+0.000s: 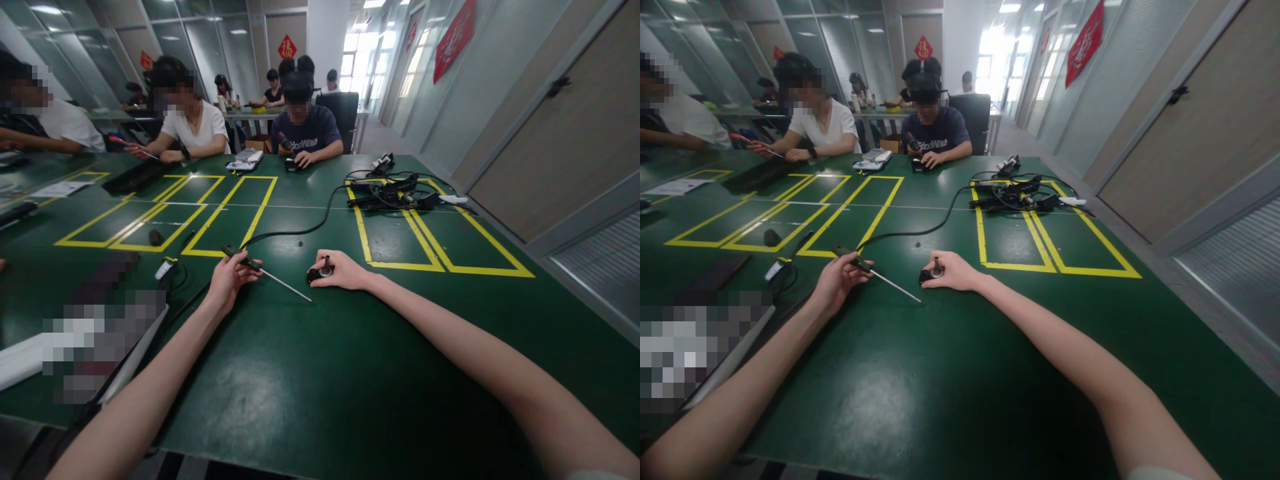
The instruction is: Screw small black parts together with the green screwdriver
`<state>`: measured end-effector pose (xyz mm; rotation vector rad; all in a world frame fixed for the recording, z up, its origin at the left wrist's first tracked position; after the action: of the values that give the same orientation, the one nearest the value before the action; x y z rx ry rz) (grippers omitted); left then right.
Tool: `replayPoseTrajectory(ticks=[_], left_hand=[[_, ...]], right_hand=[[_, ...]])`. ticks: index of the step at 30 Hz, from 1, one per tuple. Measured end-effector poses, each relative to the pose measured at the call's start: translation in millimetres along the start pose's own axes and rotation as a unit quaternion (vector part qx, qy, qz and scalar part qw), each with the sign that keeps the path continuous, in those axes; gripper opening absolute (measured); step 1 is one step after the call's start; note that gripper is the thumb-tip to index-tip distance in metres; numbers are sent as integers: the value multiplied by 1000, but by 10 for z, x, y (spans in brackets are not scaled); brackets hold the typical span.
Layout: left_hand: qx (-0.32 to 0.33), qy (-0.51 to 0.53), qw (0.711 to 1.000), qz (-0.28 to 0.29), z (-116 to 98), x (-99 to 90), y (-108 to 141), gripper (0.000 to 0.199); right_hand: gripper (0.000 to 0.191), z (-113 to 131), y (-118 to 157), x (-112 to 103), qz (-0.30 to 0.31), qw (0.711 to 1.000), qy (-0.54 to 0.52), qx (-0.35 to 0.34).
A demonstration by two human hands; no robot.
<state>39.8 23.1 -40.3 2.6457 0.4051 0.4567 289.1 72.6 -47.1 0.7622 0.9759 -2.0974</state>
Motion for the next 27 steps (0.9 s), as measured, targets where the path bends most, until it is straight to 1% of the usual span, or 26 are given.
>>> replayPoseTrajectory(ticks=[3, 5, 10, 13, 15, 16, 18, 22, 27], left_hand=[[5, 2, 1000, -3, 5, -5, 2, 8], [8, -1, 1000, -2, 7, -7, 3, 7], [10, -3, 1000, 0, 5, -18, -8, 11], [8, -2, 1000, -6, 3, -19, -3, 10], [6, -3, 1000, -8, 4, -13, 5, 8], [5, -4, 1000, -7, 5, -11, 9, 7], [6, -5, 1000, -6, 6, -8, 15, 7], [9, -6, 1000, -3, 11, -19, 11, 9], [9, -3, 1000, -10, 2, -20, 20, 6]], right_hand=[[27, -98, 173, -206, -19, 999, 15, 25], [30, -190, 347, -388, -40, 997, 25, 57], [39, -422, 944, -958, -130, 976, 81, 153], [46, -550, 1358, -1331, -196, 948, 119, 221], [44, -603, 1616, -1566, -239, 922, 152, 266], [41, -622, 1730, -1661, -250, 908, 168, 290], [34, -642, 1964, -1834, -283, 866, 204, 360], [21, -601, 2190, -1980, -298, 830, 224, 414], [24, -619, 2345, -2037, -311, 791, 234, 472]])
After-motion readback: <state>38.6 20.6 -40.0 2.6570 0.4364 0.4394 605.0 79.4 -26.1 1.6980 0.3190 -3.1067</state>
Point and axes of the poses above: each hand's wrist, its own y-axis away from the middle knuckle, its own x-axis out of the palm, z = x × y, the point moved 7 cm from there along -y, towards the middle knuckle, and after that the axes turned 13 degrees about -x, right-handed, at the moved point
